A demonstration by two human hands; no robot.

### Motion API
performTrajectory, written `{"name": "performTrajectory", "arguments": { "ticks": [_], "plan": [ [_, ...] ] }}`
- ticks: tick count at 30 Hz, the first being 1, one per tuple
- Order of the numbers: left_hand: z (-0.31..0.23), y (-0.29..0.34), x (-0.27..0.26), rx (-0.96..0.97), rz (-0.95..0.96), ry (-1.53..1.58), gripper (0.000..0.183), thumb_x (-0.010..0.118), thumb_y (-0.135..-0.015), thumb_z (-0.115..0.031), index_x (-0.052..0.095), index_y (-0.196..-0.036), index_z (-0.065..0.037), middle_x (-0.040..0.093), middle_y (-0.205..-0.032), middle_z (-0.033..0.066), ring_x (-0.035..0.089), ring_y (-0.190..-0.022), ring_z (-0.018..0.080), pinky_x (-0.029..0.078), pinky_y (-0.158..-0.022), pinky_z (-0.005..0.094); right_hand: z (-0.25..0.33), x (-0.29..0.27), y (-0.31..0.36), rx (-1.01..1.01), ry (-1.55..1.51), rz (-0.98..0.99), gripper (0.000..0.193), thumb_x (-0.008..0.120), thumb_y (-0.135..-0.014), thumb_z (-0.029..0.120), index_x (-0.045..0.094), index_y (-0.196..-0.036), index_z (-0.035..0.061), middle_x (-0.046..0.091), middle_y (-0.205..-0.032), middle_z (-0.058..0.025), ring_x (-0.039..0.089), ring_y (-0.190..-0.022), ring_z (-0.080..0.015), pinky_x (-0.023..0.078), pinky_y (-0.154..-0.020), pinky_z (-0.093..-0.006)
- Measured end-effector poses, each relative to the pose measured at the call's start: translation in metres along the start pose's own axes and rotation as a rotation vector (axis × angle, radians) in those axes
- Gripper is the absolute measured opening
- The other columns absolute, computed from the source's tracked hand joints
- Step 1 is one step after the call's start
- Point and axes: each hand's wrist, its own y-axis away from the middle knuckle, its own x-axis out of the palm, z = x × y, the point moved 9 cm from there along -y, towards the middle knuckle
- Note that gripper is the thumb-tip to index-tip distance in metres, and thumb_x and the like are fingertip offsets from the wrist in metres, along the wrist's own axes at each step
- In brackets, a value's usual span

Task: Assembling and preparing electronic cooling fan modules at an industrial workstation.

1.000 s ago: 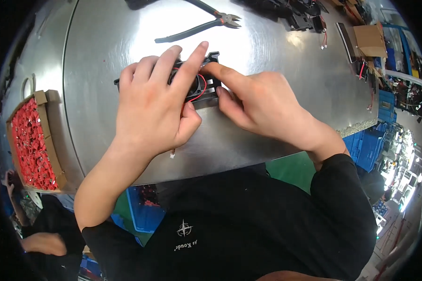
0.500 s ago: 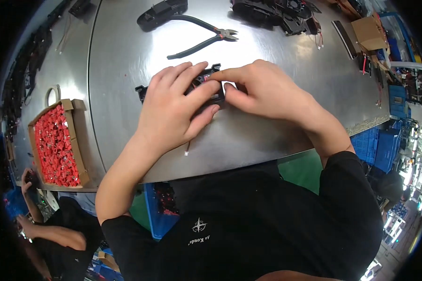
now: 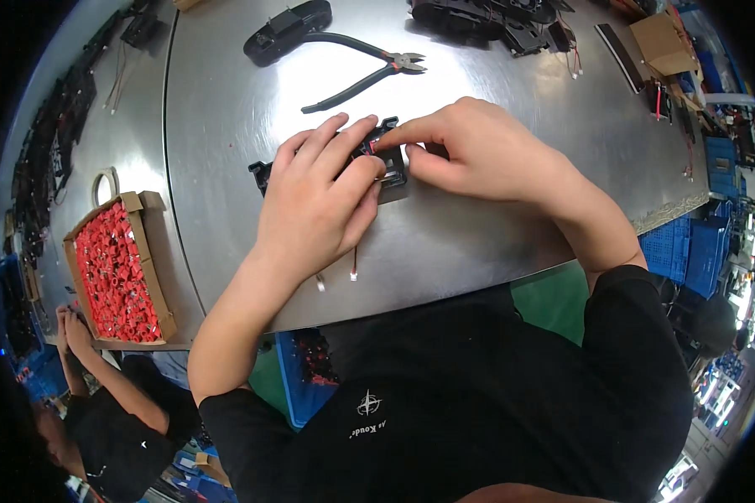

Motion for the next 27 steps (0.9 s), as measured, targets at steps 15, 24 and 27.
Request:
{"name": "performTrajectory", "arguments": {
  "ticks": [15,24,27],
  "plan": [
    [0.001,0.007,-0.005,0.004,-0.102,-0.142,0.055,0.06,-0.084,-0.002,0.058,-0.139,-0.002,0.062,-0.137,0.0172,0.058,-0.13,0.0376,0.046,-0.111,0.0507,0.001,-0.003,-0.002,0.051,0.024,-0.02,0.03,0.061,-0.091,0.018,0.078,-0.115,0.01,0.072,-0.078,-0.0143,0.066,-0.065,-0.0305,0.052,-0.064,-0.0375],
    [0.004,0.0,-0.011,0.004,-0.025,-0.001,0.076,0.075,-0.074,-0.021,0.054,-0.145,-0.002,0.06,-0.132,0.0193,0.061,-0.113,0.0368,0.049,-0.104,0.0458,-0.008,-0.003,-0.003,0.051,-0.034,0.047,0.032,0.06,-0.093,0.021,0.077,-0.119,0.014,0.07,-0.074,-0.014,0.063,-0.061,-0.0303,0.05,-0.061,-0.0401],
    [0.003,-0.001,-0.006,0.004,0.031,-0.122,0.083,0.08,-0.076,-0.035,0.052,-0.149,-0.006,0.057,-0.134,0.0176,0.06,-0.114,0.0344,0.049,-0.1,0.0441,-0.009,-0.001,-0.002,0.057,0.009,0.059,0.032,0.06,-0.094,0.024,0.077,-0.12,0.0148,0.07,-0.072,-0.0129,0.064,-0.062,-0.0312,0.051,-0.062,-0.0413]
  ]
}}
